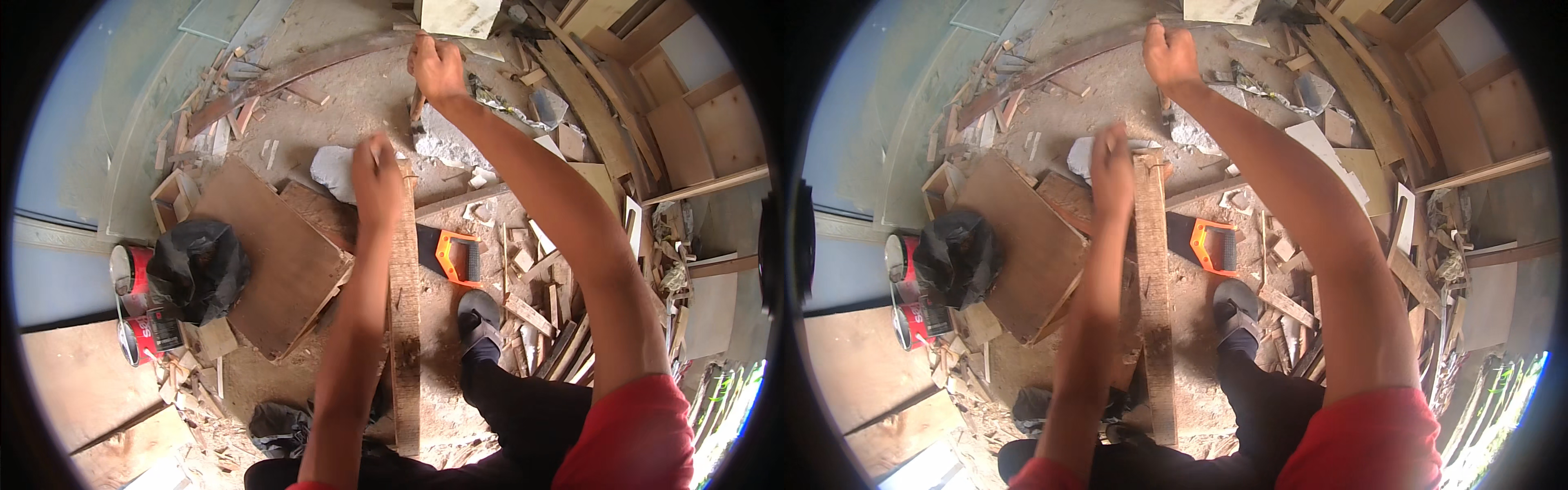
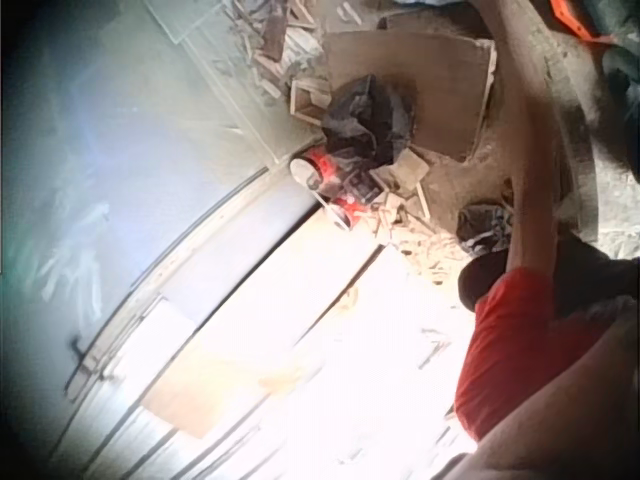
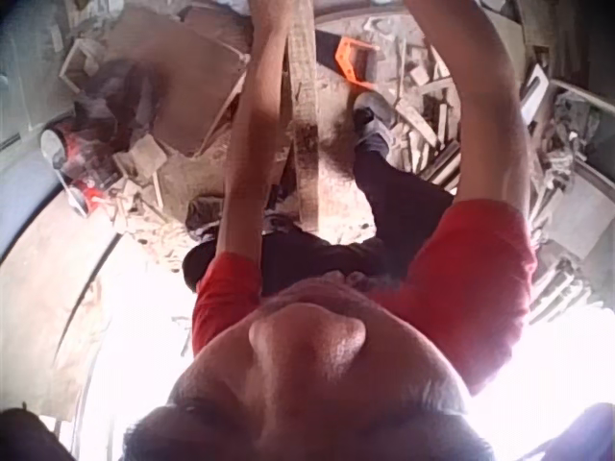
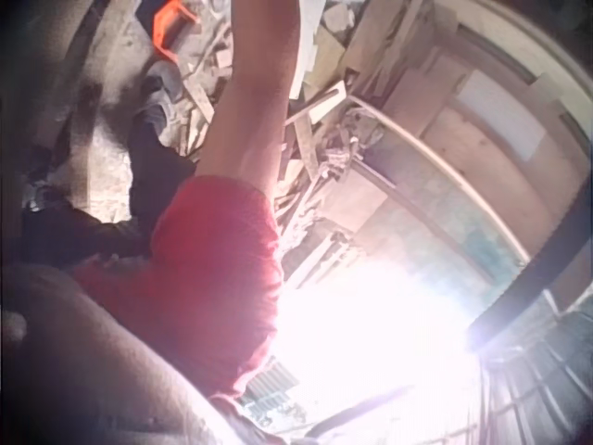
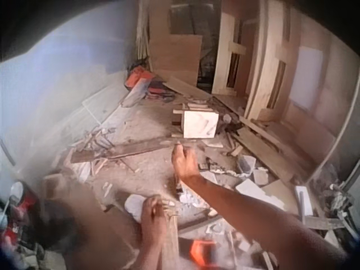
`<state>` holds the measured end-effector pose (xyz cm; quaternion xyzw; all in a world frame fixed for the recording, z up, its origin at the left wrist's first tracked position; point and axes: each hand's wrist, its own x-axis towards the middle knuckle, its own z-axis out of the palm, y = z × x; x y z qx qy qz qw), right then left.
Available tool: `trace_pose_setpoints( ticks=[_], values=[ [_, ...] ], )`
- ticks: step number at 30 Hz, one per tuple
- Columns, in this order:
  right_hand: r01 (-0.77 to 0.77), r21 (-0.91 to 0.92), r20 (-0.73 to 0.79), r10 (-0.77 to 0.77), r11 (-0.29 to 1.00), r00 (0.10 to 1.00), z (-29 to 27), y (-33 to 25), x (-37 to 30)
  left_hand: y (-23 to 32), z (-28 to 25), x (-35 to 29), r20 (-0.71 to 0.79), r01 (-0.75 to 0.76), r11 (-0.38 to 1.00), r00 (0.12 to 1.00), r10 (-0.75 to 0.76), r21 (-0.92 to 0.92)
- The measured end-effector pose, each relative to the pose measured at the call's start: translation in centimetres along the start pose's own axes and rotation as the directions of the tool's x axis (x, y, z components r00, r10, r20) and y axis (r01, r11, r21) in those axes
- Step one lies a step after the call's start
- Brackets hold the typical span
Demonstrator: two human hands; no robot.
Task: The person sits on the floor and uses a hammer to break wooden planks into smaller pieces. They repeatedly position the wood and strike it with the hammer, creating a pile of wood fragments.
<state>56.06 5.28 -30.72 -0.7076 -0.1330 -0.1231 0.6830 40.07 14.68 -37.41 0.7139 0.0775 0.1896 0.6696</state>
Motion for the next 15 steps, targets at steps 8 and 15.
trace_pose_setpoints(
  ticks=[8, 15],
  values=[
    [0.050, 0.210, 0.031, -0.058, 0.976, 0.998, 0.7, -3.1, -8.4, -8.1, 0.3, -10.4, -0.009, 0.012, 0.826, 1.000, -0.009, 0.563],
    [0.194, 0.136, 0.022, -0.198, 0.972, 0.980, -0.8, -1.0, -14.5, -5.1, 0.4, -11.3, -0.102, 0.111, 0.720, 0.993, -0.056, 0.685]
  ],
)
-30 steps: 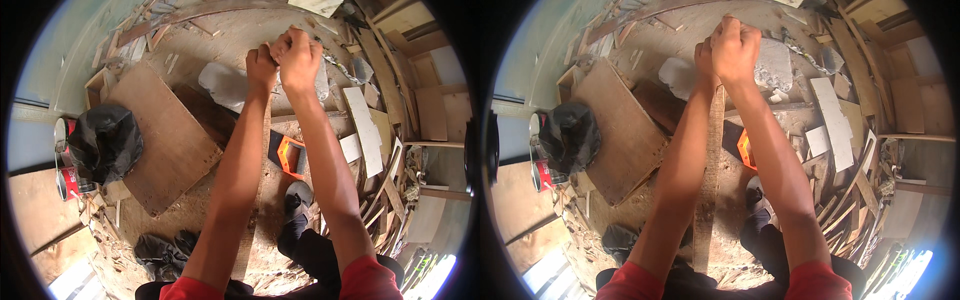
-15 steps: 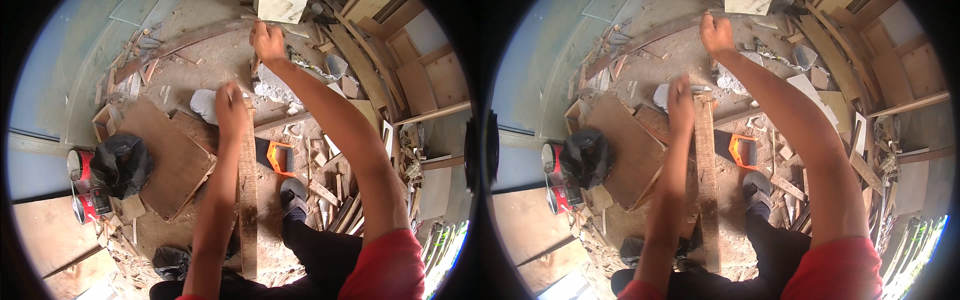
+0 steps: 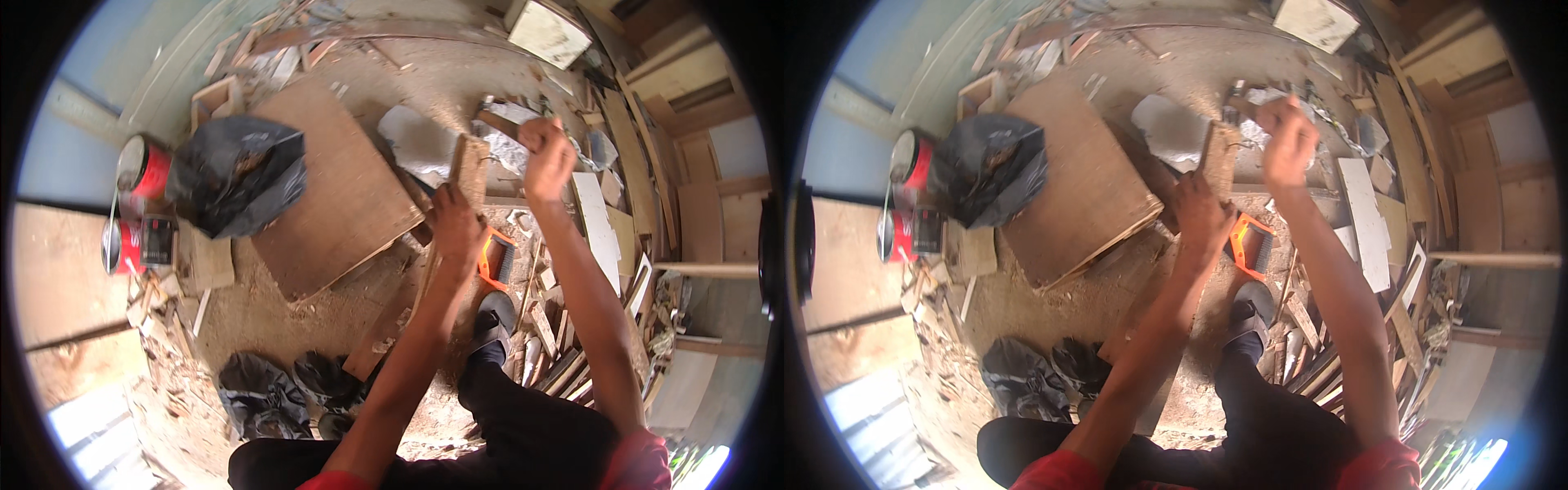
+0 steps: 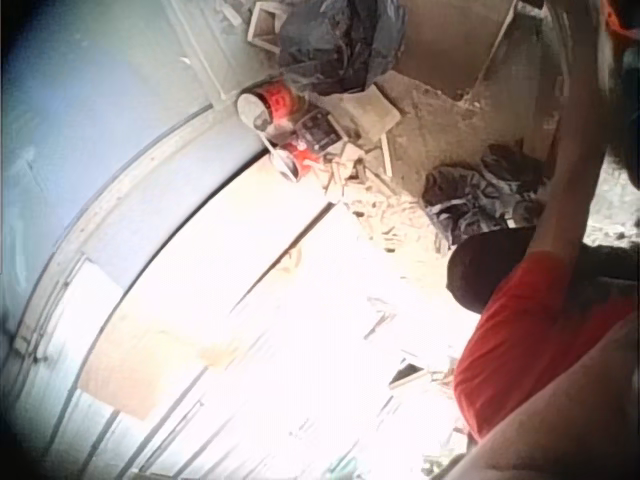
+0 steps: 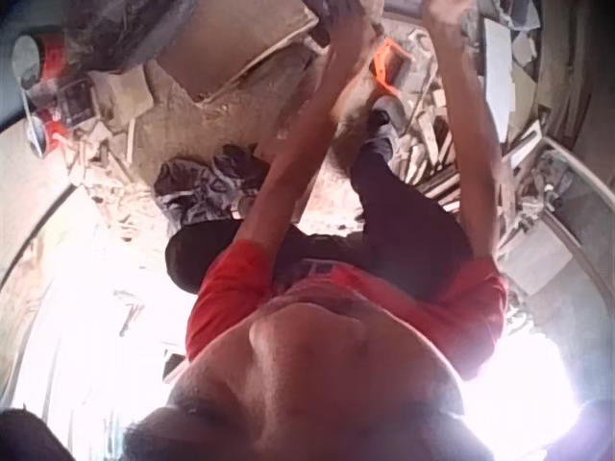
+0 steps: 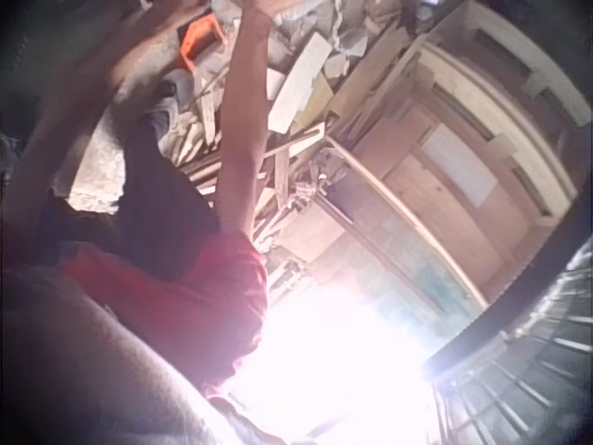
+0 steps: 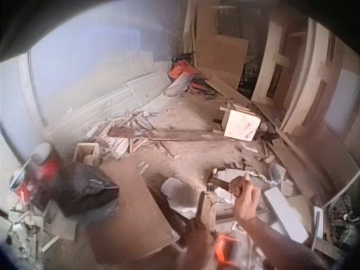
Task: The person sits on the floor and uses a hammer to break wooden planks into smaller pieces. They repeatedly position the wood and strike it with the hammer, creating a pile of wood fragments.
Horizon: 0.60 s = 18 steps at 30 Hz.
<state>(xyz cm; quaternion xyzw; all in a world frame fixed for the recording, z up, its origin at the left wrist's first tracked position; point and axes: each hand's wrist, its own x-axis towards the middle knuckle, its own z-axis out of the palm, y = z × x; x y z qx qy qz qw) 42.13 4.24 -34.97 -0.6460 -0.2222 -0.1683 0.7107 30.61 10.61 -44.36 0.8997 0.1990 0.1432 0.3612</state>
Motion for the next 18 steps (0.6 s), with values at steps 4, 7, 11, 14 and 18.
trace_pose_setpoints(
  ticks=[4, 7, 11, 14, 18],
  values=[
    [0.101, -0.102, 0.099, -0.091, 0.990, 0.991, -1.0, -4.1, -2.7, 2.1, -2.2, -0.5, 0.022, 0.034, 0.997, 0.999, -0.033, -0.076],
    [0.312, -0.180, 0.255, -0.263, 0.933, 0.931, -0.2, -6.8, -4.2, 3.2, -3.5, -1.2, -0.015, 0.014, 0.995, 1.000, -0.015, -0.094],
    [0.446, -0.249, 0.384, -0.335, 0.860, 0.861, 0.8, -10.4, -6.9, 4.9, -5.8, -1.9, -0.035, 0.008, 0.992, 0.999, -0.013, -0.126],
    [0.455, -0.246, 0.419, -0.329, 0.856, 0.846, 1.0, -10.9, -8.6, 4.9, -7.0, -2.4, -0.072, -0.035, 0.986, 0.997, 0.024, -0.165],
    [0.316, -0.255, 0.348, -0.218, 0.914, 0.912, -0.2, -12.4, -7.9, 4.7, -7.5, -2.7, -0.008, 0.003, 0.978, 1.000, -0.004, -0.211]
  ],
)
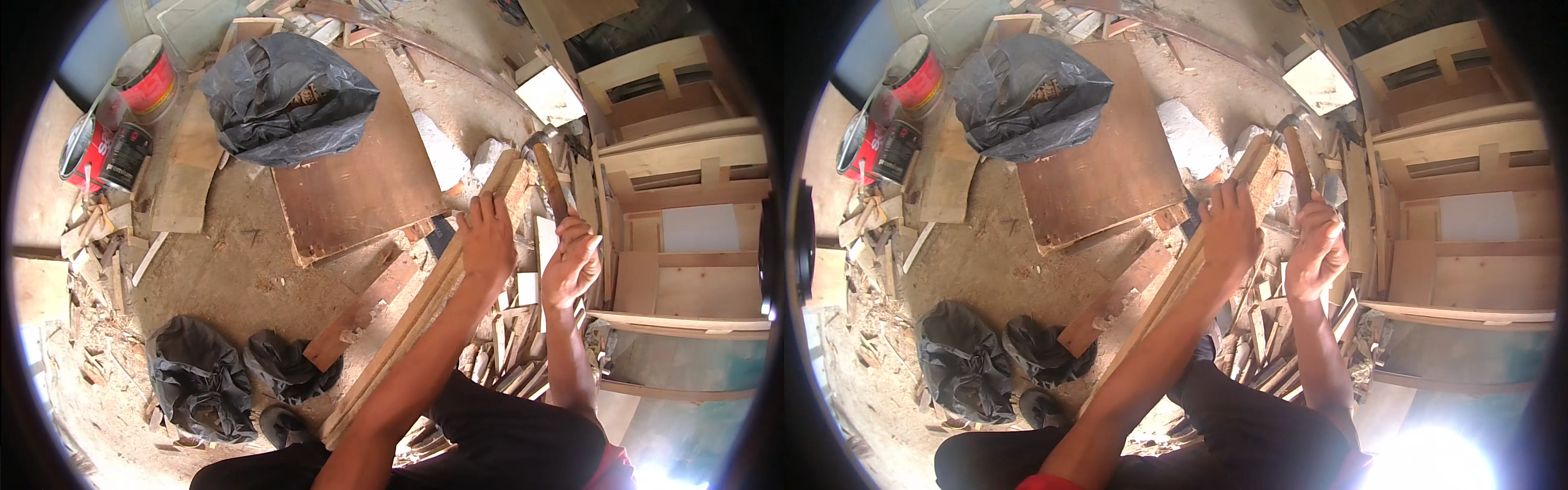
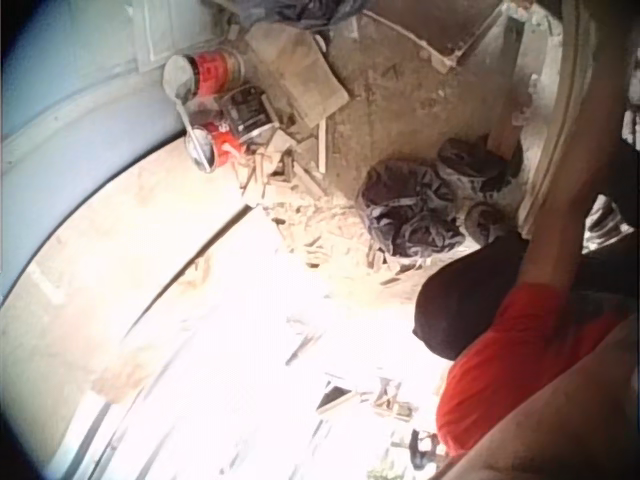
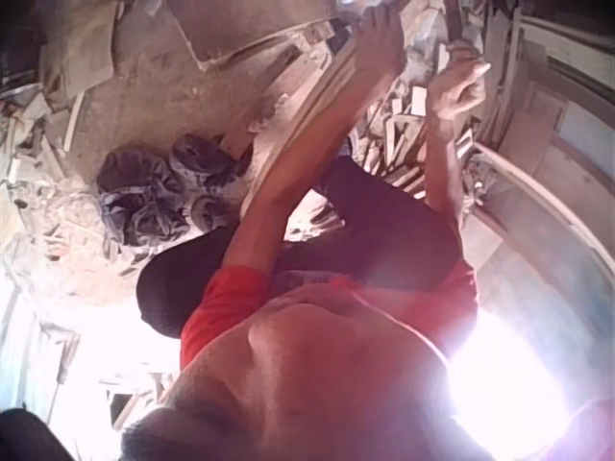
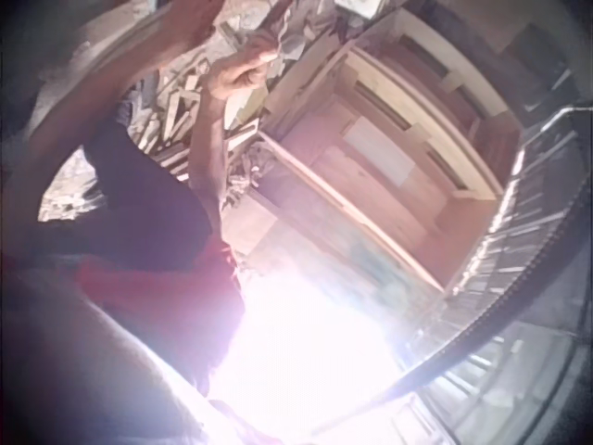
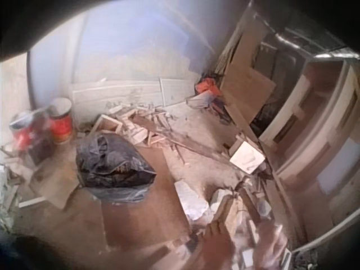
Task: The person sits on the floor and uses a hammer to break wooden planks into smaller pieces. They repeatedly position the wood and strike it with the hammer, creating a pile of wood fragments.
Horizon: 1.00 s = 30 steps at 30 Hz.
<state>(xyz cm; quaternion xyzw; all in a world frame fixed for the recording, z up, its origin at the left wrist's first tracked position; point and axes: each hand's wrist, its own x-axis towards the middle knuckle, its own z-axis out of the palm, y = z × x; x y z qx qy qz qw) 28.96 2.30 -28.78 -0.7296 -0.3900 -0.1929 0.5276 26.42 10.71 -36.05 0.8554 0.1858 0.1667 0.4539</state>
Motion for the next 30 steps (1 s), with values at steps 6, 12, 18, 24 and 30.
trace_pose_setpoints(
  ticks=[6, 12, 18, 24, 30],
  values=[
    [-0.185, 0.148, -0.170, 0.210, 0.971, 0.963, -2.6, 0.3, 0.5, -3.0, -1.1, 2.9, 0.348, 0.361, 0.722, 0.921, -0.175, -0.591],
    [-0.405, 0.192, -0.234, 0.442, 0.894, 0.866, -5.4, 0.1, 0.0, -6.5, 3.0, 7.0, 0.502, 0.494, 0.533, 0.853, -0.144, -0.686],
    [-0.715, 0.030, 0.039, 0.714, 0.698, 0.699, -8.0, 0.2, -2.6, -4.8, 5.3, 12.3, 0.475, 0.523, 0.414, 0.852, -0.222, -0.745],
    [-0.760, 0.551, 0.242, 0.806, 0.344, 0.540, -7.6, 4.5, -7.2, -4.9, 6.0, 13.7, 0.591, 0.577, 0.357, 0.802, -0.080, -0.735],
    [-0.879, 0.465, 0.244, 0.939, 0.105, 0.242, -4.4, 4.6, -10.0, -5.2, 5.3, 12.3, 0.345, 0.322, 0.530, 0.937, -0.060, -0.785]
  ],
)
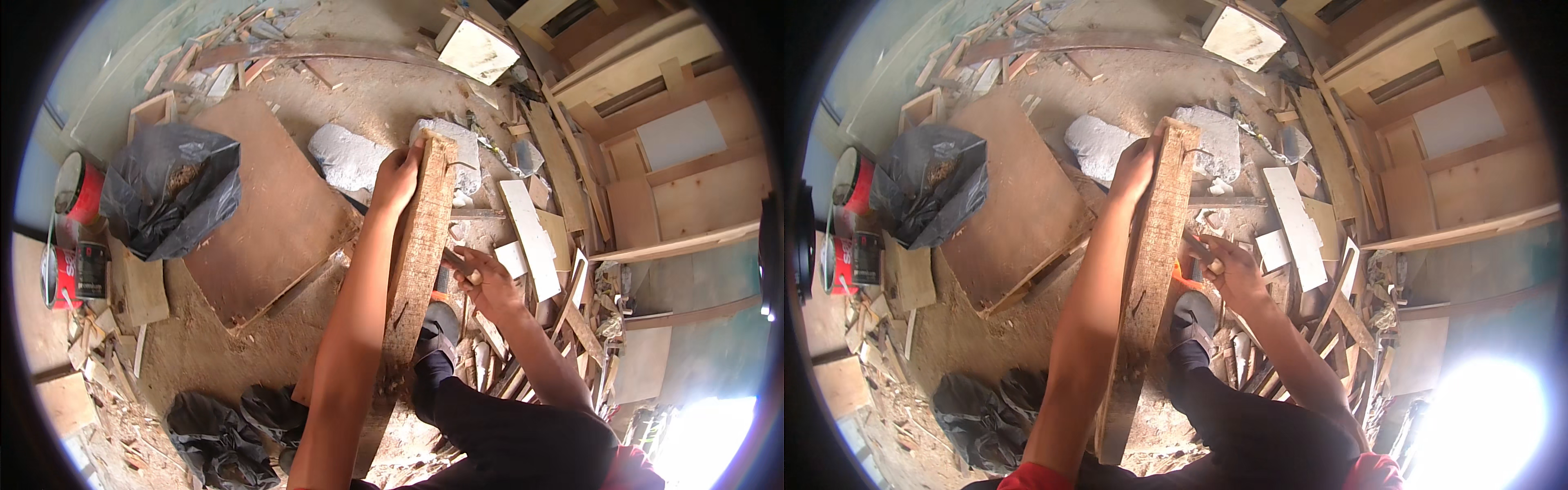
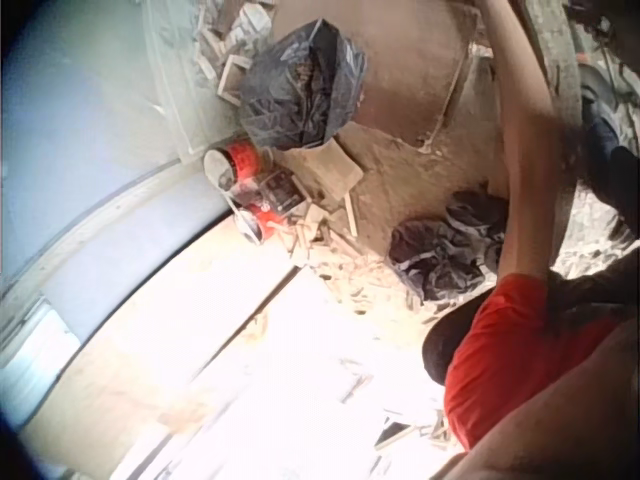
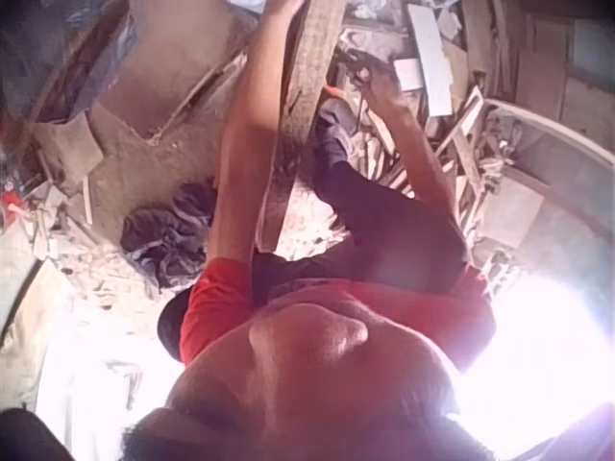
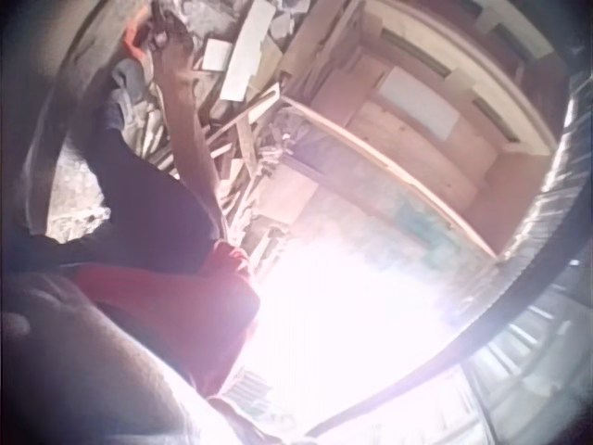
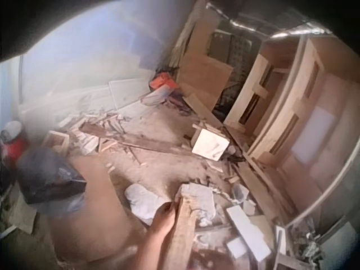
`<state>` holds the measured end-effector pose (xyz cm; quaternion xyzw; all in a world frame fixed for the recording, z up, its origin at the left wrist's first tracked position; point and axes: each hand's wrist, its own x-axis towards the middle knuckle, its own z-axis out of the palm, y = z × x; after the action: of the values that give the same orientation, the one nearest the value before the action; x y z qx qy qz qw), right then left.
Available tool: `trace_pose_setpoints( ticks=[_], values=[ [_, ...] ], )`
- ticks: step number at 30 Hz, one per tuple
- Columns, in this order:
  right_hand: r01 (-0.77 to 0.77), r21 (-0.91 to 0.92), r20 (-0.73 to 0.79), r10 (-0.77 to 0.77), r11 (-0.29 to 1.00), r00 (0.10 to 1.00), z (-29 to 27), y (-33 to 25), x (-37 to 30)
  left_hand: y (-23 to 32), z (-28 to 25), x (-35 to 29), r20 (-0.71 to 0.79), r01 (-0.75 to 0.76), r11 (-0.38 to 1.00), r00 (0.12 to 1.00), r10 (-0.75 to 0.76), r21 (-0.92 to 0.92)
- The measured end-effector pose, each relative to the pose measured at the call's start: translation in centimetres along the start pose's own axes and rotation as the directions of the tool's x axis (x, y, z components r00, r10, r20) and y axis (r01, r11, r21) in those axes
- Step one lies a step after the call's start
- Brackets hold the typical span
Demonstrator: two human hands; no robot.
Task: The person sits on the floor and uses a hammer to break wooden planks into smaller pieces. They repeatedly position the wood and strike it with the hammer, creating a pile of wood fragments.
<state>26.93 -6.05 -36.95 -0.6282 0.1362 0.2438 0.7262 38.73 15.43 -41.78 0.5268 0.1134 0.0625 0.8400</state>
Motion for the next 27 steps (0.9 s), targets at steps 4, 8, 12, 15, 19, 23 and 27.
trace_pose_setpoints(
  ticks=[4, 8, 12, 15, 19, 23, 27],
  values=[
    [-0.095, 0.134, -0.049, 0.103, 0.986, 0.994, 1.2, -0.3, 0.6, 1.0, 0.9, -3.6, -0.108, -0.263, 0.916, 0.946, 0.307, 0.302],
    [-0.215, 0.159, 0.098, 0.202, 0.964, 0.975, -0.7, 2.2, 2.4, 3.3, 1.4, -6.8, 0.165, -0.343, 0.708, 0.936, 0.309, 0.618],
    [-0.253, 0.102, -0.012, 0.255, 0.962, 0.967, 1.7, 1.9, 3.9, 3.6, 2.3, -8.1, 0.080, -0.230, 0.402, 0.931, 0.356, 0.886],
    [-0.338, 0.095, 0.052, 0.334, 0.936, 0.941, 2.2, 1.6, 5.3, 4.9, 2.9, -8.4, 0.128, -0.211, 0.242, 0.939, 0.320, 0.947],
    [-0.382, 0.148, 0.085, 0.374, 0.912, 0.924, 0.0, 3.7, 9.4, 4.2, 3.6, -7.9, 0.182, -0.312, 0.334, 0.912, 0.369, 0.889],
    [-0.381, 0.246, 0.028, 0.386, 0.891, 0.922, -0.4, 4.6, 9.4, 3.7, 3.4, -7.7, 0.183, -0.322, 0.307, 0.896, 0.405, 0.896],
    [-0.276, -0.112, -0.076, 0.269, 0.955, 0.960, -0.2, 0.4, 5.4, 3.6, 2.1, -7.1, 0.126, -0.247, 0.280, 0.913, 0.388, 0.928]
  ],
)
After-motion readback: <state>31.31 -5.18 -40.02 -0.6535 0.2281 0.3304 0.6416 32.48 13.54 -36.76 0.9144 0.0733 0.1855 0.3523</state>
